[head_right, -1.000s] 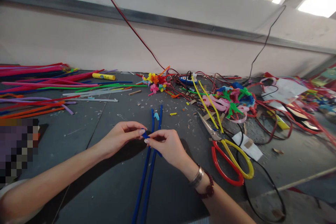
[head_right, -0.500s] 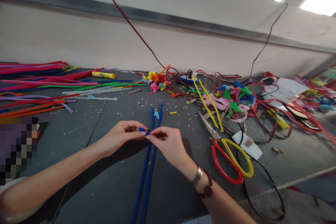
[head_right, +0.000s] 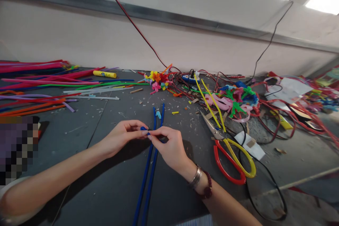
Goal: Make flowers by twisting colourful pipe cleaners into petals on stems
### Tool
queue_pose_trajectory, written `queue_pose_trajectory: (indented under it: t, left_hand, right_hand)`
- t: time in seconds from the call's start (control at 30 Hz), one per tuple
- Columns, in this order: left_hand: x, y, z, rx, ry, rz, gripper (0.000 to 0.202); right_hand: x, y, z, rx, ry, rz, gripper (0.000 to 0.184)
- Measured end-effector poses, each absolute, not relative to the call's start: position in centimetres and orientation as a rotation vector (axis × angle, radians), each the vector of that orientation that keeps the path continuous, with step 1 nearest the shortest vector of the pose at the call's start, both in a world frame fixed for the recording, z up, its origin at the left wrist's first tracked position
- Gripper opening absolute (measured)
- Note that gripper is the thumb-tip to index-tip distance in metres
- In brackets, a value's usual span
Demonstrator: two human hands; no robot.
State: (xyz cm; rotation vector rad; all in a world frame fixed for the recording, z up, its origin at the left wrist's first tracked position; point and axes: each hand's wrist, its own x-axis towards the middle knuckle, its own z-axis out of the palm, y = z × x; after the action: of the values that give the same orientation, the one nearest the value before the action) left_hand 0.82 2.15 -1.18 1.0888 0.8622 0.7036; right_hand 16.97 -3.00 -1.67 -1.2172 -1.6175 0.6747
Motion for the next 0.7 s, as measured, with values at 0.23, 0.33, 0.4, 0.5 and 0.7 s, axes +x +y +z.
queue_pose_trajectory:
  t: [0.23, 0.33, 0.4, 0.5, 0.7]
  left_hand:
    - [0.8, 2.2, -1.2, 1.166, 0.867, 0.707, 0.016]
    - [0.8, 2.2, -0.9, 1.251, 0.844, 0.722, 0.014]
    - [0.8, 2.1, -0.8, 1.31, 0.846, 0.721, 0.013]
    - [0.8, 2.1, -0.8, 1.384, 0.858, 0.724, 0.014]
    - [0.8, 2.0, -0.9, 1.422, 0.873, 0.733, 0.015]
  right_hand:
    - [17.3, -2.9, -1.4, -1.153, -1.616, 0.856, 0.012]
    - [17.5, -2.5, -0.9, -1.191, -1.255, 1.345, 0.013]
    - [17.7, -2.2, -0.8, -1.172, -1.078, 1.597, 0.015]
    - [17.9, -2.0, -0.8, -1.136, -0.982, 1.765, 0.014]
    - [18.0, -2.2, -1.2, -1.151, -1.039, 1.763, 0.014]
